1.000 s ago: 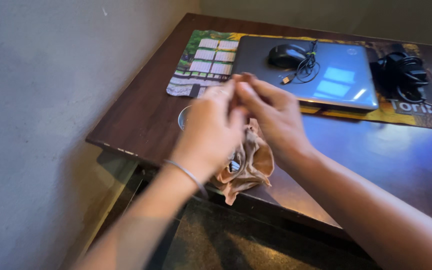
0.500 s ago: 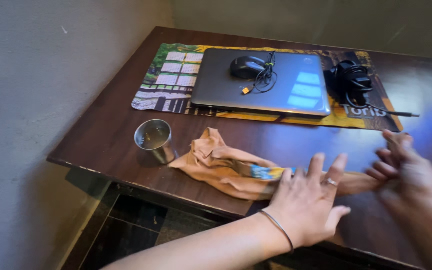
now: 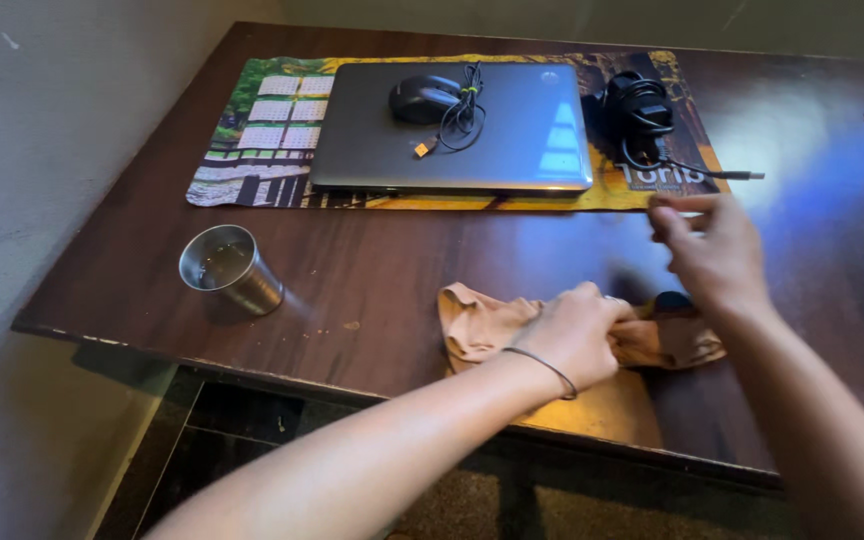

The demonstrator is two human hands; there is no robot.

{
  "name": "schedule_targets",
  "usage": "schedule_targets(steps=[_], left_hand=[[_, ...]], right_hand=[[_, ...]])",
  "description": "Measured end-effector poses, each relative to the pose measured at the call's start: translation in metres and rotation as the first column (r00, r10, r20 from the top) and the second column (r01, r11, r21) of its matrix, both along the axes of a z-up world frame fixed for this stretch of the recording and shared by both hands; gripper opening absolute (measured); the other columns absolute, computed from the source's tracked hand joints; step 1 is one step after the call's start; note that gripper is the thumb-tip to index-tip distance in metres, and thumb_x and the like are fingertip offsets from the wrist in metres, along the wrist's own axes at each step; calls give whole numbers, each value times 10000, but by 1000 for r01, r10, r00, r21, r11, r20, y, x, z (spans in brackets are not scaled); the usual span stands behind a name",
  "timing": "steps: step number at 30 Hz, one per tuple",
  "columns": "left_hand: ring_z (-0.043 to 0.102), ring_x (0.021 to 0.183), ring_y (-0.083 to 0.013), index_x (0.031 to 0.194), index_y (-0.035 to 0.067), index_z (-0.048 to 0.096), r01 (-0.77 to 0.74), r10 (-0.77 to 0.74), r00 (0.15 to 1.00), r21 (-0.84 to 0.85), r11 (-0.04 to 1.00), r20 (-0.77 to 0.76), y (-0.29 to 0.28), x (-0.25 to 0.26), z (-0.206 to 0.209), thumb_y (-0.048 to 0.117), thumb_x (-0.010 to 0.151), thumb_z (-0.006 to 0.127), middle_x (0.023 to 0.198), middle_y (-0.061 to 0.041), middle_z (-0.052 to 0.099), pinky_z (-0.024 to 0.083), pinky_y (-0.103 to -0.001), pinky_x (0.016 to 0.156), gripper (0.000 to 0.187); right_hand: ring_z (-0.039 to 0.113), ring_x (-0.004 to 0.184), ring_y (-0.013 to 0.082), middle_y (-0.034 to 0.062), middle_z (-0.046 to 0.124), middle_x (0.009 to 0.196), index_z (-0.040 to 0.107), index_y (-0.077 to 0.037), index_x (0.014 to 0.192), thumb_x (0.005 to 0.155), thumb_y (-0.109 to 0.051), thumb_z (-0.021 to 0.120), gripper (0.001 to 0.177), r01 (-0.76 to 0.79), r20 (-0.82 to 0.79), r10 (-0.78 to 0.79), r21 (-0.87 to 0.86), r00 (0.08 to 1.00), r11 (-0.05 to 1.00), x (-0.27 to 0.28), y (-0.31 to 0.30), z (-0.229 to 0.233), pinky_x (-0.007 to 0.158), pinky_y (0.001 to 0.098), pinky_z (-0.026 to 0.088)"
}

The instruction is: The person wipes a wooden table surface with a cloth. They dip the cloth into a metal cup of water, wring it out, and wipe the table in sections, moving the cup as needed to reach different areas.

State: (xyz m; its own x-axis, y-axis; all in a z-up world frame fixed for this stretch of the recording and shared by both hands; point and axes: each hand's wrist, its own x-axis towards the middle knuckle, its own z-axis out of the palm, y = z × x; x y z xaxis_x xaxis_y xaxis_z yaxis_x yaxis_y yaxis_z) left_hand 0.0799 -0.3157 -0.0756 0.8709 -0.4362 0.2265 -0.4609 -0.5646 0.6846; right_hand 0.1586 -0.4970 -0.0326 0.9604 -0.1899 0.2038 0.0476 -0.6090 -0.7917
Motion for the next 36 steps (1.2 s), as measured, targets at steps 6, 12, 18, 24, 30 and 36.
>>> schedule_targets(steps=[6, 12, 18, 24, 30, 36], left_hand=[[637, 1302, -311, 1420, 20, 583, 553, -715, 681, -527, 645, -160, -53, 13, -42, -2, 909, 673, 1385, -209, 663, 513, -399, 1118, 519], [704, 1122, -212, 1393, 27, 623, 282, -655, 611, -651, 705, -445, 15, 12, -37, 29, 1003, 581, 1250, -141, 725, 606, -390, 932, 392], [682, 1180, -266, 1170, 122, 739, -347, 378, 912, -197, 917, 158, 118, 24, -5, 151, 970, 577, 1245, -91, 728, 551, -388, 1053, 259], [224, 1544, -282, 1549, 50, 369, -289, 209, 931, 251, 924, 300, 157, 16, -16, 424, 1037, 462, 1655, -154, 288, 156, -466, 1242, 641], [195, 1545, -261, 1577, 38, 318, -319, 225, 930, 338, 885, 290, 152, 11, -18, 412, 1053, 360, 1667, -135, 257, 111, -464, 1243, 645], [254, 1544, -214, 1553, 67, 391, -396, 335, 910, 275, 876, 242, 152, 3, -11, 358, 1061, 343, 1653, -86, 326, 129, -449, 1264, 573]], right_hand=[[707, 731, 208, 121, 715, 969, 772, -51, 1043, 882, -302, 803, 300, -177, 2, 184, -271, 983, 946, -16, 34, 12, 676, 372, 561], [683, 741, 269, 135, 705, 994, 774, -106, 1090, 903, -313, 764, 279, -175, 31, 198, -346, 980, 922, -37, 31, -6, 693, 407, 546], [643, 932, 351, 117, 654, 943, 758, -121, 912, 909, -256, 783, 137, 233, 510, 175, -637, 842, 735, -32, 48, -33, 814, 454, 517], [648, 915, 363, 138, 653, 977, 685, -67, 1188, 1045, -196, 685, 192, 4, 326, 153, -434, 933, 901, -27, 74, -38, 804, 487, 503], [668, 886, 355, 143, 683, 961, 766, -209, 1112, 943, -190, 664, 199, -223, 176, 359, -520, 917, 824, -61, 121, -21, 777, 478, 532], [677, 776, 275, 102, 694, 954, 766, -246, 1189, 893, -289, 707, 304, -438, 170, 579, -498, 797, 749, -107, 130, -17, 703, 412, 564]])
